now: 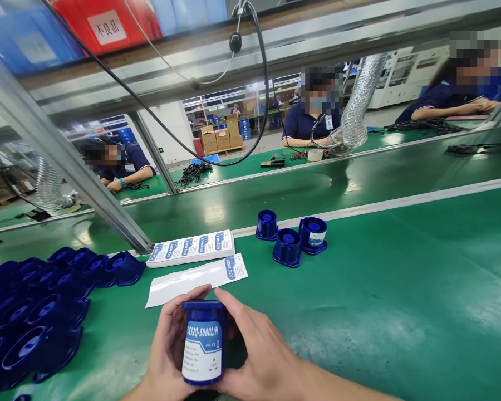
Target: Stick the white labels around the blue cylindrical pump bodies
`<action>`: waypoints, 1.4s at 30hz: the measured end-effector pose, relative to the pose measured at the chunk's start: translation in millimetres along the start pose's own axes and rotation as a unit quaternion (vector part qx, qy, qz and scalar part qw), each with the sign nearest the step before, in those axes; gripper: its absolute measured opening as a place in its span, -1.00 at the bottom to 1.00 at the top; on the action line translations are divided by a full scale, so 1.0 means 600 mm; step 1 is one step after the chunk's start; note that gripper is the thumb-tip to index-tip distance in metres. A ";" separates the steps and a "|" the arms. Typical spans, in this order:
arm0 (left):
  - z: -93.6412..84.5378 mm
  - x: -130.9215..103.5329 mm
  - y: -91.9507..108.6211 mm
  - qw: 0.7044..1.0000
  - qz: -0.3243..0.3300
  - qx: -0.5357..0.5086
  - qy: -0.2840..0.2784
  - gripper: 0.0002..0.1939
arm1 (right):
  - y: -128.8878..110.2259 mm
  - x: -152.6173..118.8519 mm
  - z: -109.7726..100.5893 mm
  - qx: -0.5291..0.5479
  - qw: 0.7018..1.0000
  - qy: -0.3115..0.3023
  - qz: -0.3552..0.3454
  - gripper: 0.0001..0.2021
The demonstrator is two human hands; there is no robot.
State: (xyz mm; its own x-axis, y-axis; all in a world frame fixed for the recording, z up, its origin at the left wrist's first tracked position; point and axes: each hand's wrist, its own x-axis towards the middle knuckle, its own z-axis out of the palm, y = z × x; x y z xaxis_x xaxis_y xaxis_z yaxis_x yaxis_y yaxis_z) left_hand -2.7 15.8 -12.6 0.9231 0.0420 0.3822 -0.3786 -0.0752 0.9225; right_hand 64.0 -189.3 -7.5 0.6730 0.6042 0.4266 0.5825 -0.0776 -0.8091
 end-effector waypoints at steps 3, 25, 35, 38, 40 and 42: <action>-0.003 0.000 -0.002 0.999 -0.007 -0.026 -0.021 0.10 | 0.000 -0.002 -0.001 -0.018 1.000 0.011 0.002 0.23; 0.003 -0.005 -0.032 0.998 -0.004 -0.058 -0.019 0.16 | 0.013 -0.015 -0.006 -0.037 0.998 0.038 -0.030 0.30; 0.013 0.012 0.004 0.988 -0.079 -0.133 -0.027 -0.04 | 0.020 0.011 -0.002 -0.093 0.995 -0.018 -0.037 0.13; 0.003 0.011 -0.002 0.980 -0.133 -0.143 -0.023 -0.40 | 0.023 0.014 0.005 -0.156 0.982 -0.011 -0.110 0.10; 0.001 0.009 -0.006 0.983 -0.146 -0.109 -0.006 -0.52 | 0.024 0.018 0.009 -0.173 0.976 -0.018 -0.131 0.12; 0.005 0.008 -0.007 0.989 -0.135 -0.061 0.007 -0.46 | 0.025 0.022 0.012 -0.198 0.970 -0.035 -0.134 0.14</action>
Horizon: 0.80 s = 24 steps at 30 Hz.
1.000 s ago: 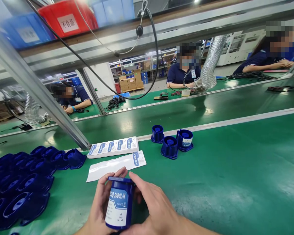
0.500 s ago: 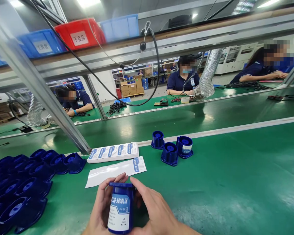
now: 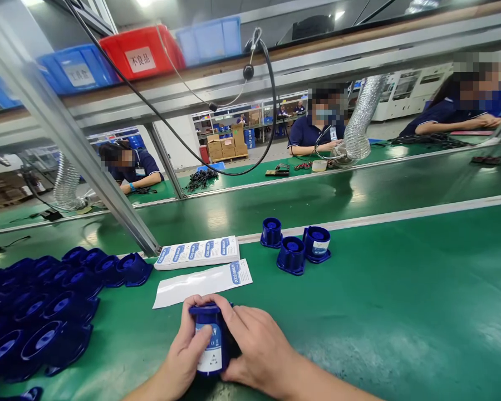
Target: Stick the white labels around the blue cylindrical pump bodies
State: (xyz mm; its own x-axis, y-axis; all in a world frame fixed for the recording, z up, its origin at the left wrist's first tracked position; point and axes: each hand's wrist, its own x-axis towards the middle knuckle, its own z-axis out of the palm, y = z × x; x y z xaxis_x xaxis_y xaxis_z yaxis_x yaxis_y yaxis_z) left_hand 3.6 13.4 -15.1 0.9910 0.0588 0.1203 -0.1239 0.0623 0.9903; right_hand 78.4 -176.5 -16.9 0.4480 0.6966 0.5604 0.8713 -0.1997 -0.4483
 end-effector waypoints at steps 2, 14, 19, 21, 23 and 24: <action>0.007 0.000 0.002 1.000 0.003 0.019 0.010 -0.31 | 0.002 0.004 0.001 -0.027 0.999 -0.024 0.004 0.11; 0.013 0.002 0.004 0.997 -0.010 -0.025 -0.077 0.16 | 0.030 0.003 0.004 0.002 1.000 -0.011 0.004 0.29; 0.016 0.005 0.000 0.993 -0.018 -0.092 -0.066 0.32 | 0.036 0.004 0.005 0.012 0.998 -0.042 0.035 0.39; 0.011 0.007 -0.003 0.993 -0.045 -0.091 -0.059 0.33 | 0.036 0.004 0.006 -0.011 0.997 -0.051 0.053 0.42; 0.003 0.011 -0.011 0.993 -0.076 -0.085 -0.040 0.31 | 0.035 0.005 0.005 -0.047 0.997 -0.032 0.051 0.43; -0.001 0.013 -0.018 0.992 -0.086 -0.089 -0.030 0.29 | 0.033 0.006 0.004 -0.067 0.997 -0.010 0.031 0.42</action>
State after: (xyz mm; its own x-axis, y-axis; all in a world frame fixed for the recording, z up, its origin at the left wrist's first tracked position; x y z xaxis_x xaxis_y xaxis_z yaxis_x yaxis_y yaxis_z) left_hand 12.4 13.6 -24.6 0.9988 -0.0277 -0.0392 0.0447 0.2406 0.9696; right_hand 97.0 -176.6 -25.4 0.4992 0.6930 0.5201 0.8614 -0.3324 -0.3840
